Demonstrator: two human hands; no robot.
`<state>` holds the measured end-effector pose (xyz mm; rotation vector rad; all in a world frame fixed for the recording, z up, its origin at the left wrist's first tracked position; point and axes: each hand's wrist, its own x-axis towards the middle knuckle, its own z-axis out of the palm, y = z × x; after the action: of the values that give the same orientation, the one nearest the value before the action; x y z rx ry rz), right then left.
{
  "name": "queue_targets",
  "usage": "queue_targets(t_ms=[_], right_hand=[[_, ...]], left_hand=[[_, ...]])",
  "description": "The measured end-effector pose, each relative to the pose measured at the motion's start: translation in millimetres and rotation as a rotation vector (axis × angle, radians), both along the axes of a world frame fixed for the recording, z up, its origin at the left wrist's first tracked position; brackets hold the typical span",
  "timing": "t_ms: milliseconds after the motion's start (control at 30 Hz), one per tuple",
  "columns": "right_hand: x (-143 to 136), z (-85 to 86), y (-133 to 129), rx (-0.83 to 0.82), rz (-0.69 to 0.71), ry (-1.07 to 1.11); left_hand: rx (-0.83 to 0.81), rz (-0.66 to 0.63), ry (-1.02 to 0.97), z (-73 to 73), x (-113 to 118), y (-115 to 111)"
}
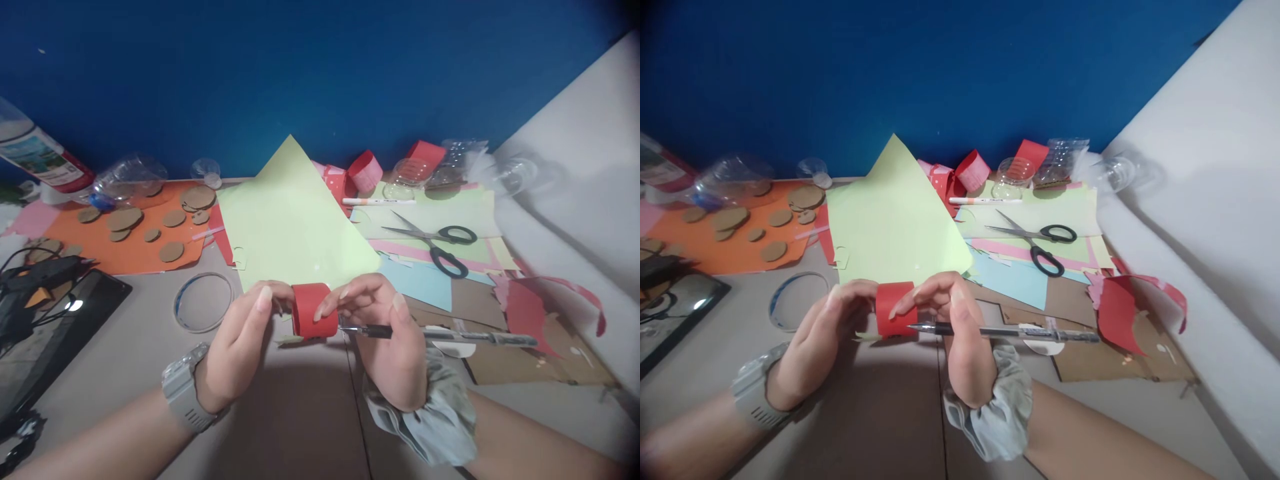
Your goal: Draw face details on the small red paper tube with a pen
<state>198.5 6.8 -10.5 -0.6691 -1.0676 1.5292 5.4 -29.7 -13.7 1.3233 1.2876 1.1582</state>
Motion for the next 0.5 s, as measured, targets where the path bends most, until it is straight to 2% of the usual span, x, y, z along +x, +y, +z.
queue_targets(t_ms=[67,167,333,400,500], right_hand=[[0,0.1,0,-0.008,0.000,0.006],[1,-0.7,-1,-0.025,0.025,0.021],[3,-3.1,1,-0.066,0.053,0.035],[3,-3.5,2,-0.066,0.066,0.043],[2,-3.0,2,-0.064,0.094,0.031]], left_hand=[[-0.070,0.002,-0.107,-5.1,1,-4],[-0.101,-0.023,-0.160,-8.1,0,-7],[-0.020,-0.264,-0.305,-4.8,-3,-4],[0.005,-0.335,-0.266,-1.9,-3,-2],[0.062,-0.379,-0.097,5.1,-2,2]])
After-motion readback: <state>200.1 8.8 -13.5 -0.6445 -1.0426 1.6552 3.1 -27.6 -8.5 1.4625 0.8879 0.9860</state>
